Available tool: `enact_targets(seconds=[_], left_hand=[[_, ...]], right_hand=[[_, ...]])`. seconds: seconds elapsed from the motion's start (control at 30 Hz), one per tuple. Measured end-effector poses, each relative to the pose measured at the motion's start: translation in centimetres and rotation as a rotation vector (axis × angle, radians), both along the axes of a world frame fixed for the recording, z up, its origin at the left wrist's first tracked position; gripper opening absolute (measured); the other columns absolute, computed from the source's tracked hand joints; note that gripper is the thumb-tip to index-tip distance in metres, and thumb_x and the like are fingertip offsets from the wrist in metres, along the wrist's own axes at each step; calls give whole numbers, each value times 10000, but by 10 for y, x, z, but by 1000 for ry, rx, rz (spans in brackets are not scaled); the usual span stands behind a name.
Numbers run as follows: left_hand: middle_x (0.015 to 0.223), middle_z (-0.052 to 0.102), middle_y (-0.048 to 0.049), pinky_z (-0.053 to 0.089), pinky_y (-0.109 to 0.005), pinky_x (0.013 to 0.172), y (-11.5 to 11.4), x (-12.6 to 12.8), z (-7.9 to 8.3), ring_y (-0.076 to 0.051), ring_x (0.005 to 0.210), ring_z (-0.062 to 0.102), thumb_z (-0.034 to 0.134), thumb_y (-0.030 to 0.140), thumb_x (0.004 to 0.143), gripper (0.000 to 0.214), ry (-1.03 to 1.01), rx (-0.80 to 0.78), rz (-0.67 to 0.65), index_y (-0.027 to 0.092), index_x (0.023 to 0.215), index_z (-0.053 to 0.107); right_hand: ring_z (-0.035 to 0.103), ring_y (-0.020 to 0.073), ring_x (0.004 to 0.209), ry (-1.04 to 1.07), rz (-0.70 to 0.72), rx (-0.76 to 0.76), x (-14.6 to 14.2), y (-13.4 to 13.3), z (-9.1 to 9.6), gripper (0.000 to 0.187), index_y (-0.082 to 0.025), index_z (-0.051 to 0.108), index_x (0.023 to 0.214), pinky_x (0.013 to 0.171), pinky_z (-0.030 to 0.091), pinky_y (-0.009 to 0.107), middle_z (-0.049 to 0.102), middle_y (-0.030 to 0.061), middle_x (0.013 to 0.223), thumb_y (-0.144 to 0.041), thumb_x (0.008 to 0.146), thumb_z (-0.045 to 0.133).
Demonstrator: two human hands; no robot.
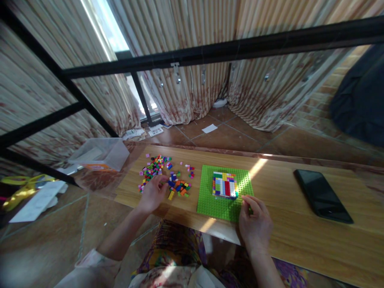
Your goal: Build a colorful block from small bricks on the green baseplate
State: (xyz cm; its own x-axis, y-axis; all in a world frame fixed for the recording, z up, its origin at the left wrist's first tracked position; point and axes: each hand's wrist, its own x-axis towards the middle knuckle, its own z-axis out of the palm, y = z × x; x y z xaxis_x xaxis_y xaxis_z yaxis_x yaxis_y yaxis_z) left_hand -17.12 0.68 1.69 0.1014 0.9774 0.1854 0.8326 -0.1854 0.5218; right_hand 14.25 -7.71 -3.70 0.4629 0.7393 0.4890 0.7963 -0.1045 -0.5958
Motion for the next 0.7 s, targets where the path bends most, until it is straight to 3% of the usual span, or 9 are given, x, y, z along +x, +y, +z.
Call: enact_targets(seconds=[0.17, 0.37, 0.53, 0.7], left_hand=[[896, 652, -25, 465, -272, 741, -21, 8, 4, -165, 818, 618, 567, 231, 837, 101, 111, -105, -48, 205, 927, 604], [931, 669, -47, 453, -290, 763, -27, 18, 3, -185, 852, 629, 546, 134, 813, 165, 184, -194, -81, 195, 956, 602], [850, 685, -21, 468, -255, 716, -22, 27, 9, -149, 769, 631, 532, 108, 803, 231, -18, -197, -99, 196, 991, 636], [767, 695, -8, 482, -227, 644, -6, 69, 10, -127, 684, 626, 557, 159, 790, 193, -353, -270, -174, 172, 941, 677]], right_hand=[[631, 239, 829, -10, 6, -12, -1, 0, 0, 282, -175, 700, 854, 710, 483, 354, 699, 105, 932, -351, 834, 479], [631, 231, 835, 3, 19, -24, -1, 0, -4, 278, -174, 697, 872, 704, 487, 345, 698, 99, 941, -344, 846, 479], [631, 227, 845, 1, 43, -9, 0, 1, -6, 261, -175, 693, 868, 710, 489, 341, 697, 94, 929, -318, 850, 476], [626, 221, 841, 15, 46, -18, 0, 2, -6, 251, -182, 694, 862, 729, 486, 342, 697, 85, 919, -313, 854, 481]])
